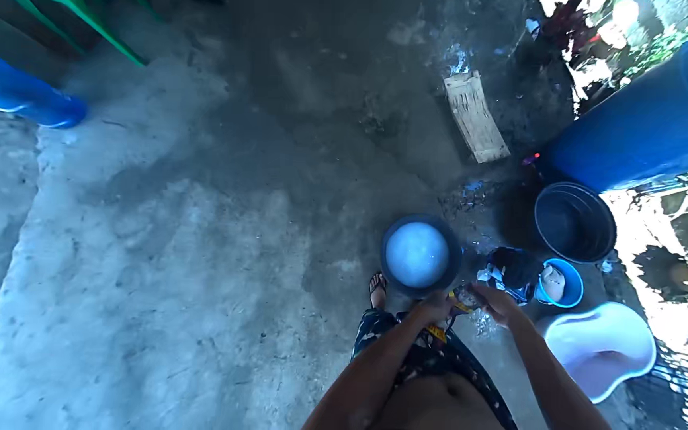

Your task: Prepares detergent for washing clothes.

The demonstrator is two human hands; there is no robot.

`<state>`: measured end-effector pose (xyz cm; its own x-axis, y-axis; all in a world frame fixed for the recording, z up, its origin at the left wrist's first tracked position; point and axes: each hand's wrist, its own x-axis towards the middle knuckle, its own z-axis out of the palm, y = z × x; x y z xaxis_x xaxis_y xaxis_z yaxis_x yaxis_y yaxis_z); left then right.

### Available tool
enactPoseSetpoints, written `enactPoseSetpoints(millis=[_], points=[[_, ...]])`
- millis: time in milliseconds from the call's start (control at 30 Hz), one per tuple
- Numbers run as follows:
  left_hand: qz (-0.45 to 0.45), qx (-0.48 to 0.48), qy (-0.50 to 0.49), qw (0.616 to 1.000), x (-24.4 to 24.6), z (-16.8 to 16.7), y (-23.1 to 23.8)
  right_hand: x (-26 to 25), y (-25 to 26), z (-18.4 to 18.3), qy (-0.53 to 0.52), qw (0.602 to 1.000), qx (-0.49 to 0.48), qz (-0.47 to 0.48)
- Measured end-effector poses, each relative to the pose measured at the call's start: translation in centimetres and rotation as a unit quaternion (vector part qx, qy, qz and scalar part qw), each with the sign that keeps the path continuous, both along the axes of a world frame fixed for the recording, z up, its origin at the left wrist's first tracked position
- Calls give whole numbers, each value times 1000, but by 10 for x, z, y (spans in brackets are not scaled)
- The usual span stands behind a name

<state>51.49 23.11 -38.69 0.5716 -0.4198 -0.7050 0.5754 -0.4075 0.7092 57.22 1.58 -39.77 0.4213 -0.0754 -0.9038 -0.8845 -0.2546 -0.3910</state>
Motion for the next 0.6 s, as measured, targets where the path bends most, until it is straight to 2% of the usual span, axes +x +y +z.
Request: enactPoseSetpoints(millis=[67, 133, 467, 600], points=[[-9, 0, -2, 1000, 1, 0, -2, -2, 3, 1, 28, 997, 69, -28], [-22, 1, -4, 1000, 3, -2, -5, -7, 12, 2, 34, 994, 87, -56], [-7, 35, -22, 999, 12, 12, -11, -10, 47, 3, -120, 986, -70, -95], [-14, 44, -37, 998, 7, 11, -15, -15, 52, -5, -142, 979, -129, -64]])
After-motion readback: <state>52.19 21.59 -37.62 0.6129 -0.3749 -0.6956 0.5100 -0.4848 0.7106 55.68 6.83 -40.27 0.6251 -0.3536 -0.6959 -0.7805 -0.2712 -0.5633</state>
